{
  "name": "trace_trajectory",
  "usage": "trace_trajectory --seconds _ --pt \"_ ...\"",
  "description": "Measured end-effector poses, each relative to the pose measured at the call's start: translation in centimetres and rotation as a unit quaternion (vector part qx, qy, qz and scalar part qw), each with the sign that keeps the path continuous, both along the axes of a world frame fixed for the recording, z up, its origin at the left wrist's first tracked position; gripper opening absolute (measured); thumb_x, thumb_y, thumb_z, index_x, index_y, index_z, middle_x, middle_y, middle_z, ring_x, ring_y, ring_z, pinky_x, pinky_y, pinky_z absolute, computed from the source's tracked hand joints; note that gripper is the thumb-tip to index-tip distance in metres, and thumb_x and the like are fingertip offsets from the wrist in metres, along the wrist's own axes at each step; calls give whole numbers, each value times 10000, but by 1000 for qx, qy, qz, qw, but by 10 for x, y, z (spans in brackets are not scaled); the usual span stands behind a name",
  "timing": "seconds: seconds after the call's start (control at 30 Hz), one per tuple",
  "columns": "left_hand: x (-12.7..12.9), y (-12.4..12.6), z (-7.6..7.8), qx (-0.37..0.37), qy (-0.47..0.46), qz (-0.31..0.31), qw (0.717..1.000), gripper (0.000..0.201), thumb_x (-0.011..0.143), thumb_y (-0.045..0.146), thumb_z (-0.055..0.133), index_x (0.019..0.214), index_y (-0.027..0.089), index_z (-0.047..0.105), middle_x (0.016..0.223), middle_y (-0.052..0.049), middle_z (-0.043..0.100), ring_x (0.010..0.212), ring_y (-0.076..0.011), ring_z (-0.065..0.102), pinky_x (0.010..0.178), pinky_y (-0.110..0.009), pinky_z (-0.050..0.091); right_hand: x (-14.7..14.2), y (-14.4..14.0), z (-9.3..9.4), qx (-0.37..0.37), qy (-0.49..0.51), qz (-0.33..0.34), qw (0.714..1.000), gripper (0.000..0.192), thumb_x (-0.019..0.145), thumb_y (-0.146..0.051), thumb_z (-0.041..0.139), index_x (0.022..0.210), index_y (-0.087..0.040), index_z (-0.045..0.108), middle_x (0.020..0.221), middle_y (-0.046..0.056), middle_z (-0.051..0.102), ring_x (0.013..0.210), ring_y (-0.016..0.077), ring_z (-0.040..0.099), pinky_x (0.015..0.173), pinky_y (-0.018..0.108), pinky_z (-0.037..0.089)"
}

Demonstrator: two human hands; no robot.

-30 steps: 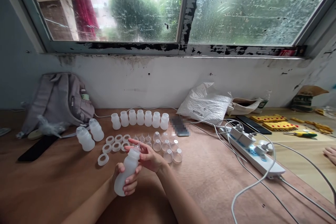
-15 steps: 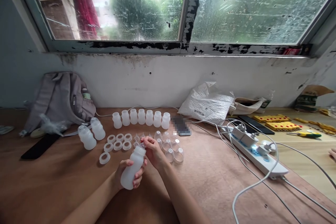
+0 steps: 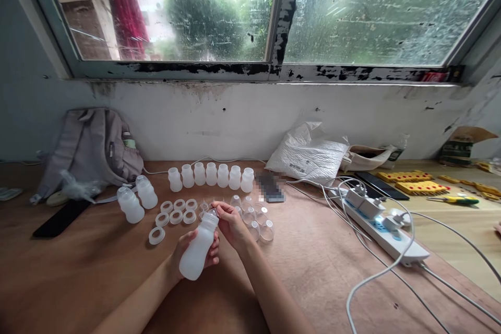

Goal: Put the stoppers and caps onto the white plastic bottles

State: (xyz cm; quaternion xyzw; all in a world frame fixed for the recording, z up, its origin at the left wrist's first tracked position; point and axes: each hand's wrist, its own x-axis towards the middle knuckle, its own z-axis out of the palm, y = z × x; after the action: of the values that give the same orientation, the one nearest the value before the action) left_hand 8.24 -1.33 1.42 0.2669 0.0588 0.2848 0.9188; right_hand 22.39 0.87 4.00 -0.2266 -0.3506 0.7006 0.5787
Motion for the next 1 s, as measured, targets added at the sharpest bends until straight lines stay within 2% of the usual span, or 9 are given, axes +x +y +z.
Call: trace_trajectory --seconds 0.2,0.27,0.33,0.43,0.5,0.63,0.77,0.83,1.0 --pt "-5 -3 9 57 53 53 996 438 638 377 494 985 113 534 722 -45 507 596 -121 436 584 -270 344 2 2 2 -12 20 -17 1000 134 672 -247 669 789 -187 648 734 -1 574 612 98 488 556 224 380" --pt "-14 -3 24 125 112 86 982 411 652 359 485 999 140 519 748 -43 526 619 -133 464 587 -271 345 3 3 1 -14 24 -34 999 143 661 -250 676 791 -194 650 750 -3 577 619 97 488 555 224 379" --pt "-28 -1 45 224 199 123 946 378 662 309 528 1015 176 497 816 -35 543 710 -153 499 620 -263 352 3 5 -1 -16 23 -51 998 158 647 -244 687 794 -197 656 779 -1 582 662 102 498 601 227 391" --pt "-55 12 84 381 318 155 854 450 601 310 639 996 193 460 850 -16 552 784 -167 517 673 -265 381 3 8 -7 -23 10 -64 998 171 636 -237 695 800 -198 665 770 1 583 695 106 502 651 233 393" --pt "-71 28 108 438 427 197 766 463 626 371 623 1010 206 425 818 3 549 748 -157 527 630 -250 395 3 9 -11 -26 1 -68 997 173 638 -238 692 805 -200 667 757 2 579 685 106 498 641 234 389" --pt "-97 71 137 550 599 255 524 449 627 460 586 985 218 463 917 -11 571 776 -174 548 658 -257 409 1 9 -17 -24 -17 -64 998 176 663 -255 675 829 -198 664 747 5 565 674 107 492 618 235 378" --pt "-111 109 142 583 729 221 283 422 653 504 523 947 206 470 966 -48 598 910 -216 547 736 -283 395 -2 8 -17 -20 -47 -56 997 187 675 -282 663 837 -190 657 730 5 550 653 102 483 593 228 365" --pt "-115 123 139 578 755 199 238 454 631 505 542 957 198 466 973 -71 610 923 -246 551 760 -320 384 -4 7 -16 -13 -73 -59 996 190 678 -297 660 831 -186 651 698 -1 535 624 98 470 566 224 350" --pt "-119 145 126 566 781 156 212 483 575 484 602 951 208 475 934 -72 632 890 -259 572 783 -352 371 -9 4 -14 8 -115 -75 990 190 690 -358 640 711 -174 601 563 -40 449 494 74 390 499 222 306"
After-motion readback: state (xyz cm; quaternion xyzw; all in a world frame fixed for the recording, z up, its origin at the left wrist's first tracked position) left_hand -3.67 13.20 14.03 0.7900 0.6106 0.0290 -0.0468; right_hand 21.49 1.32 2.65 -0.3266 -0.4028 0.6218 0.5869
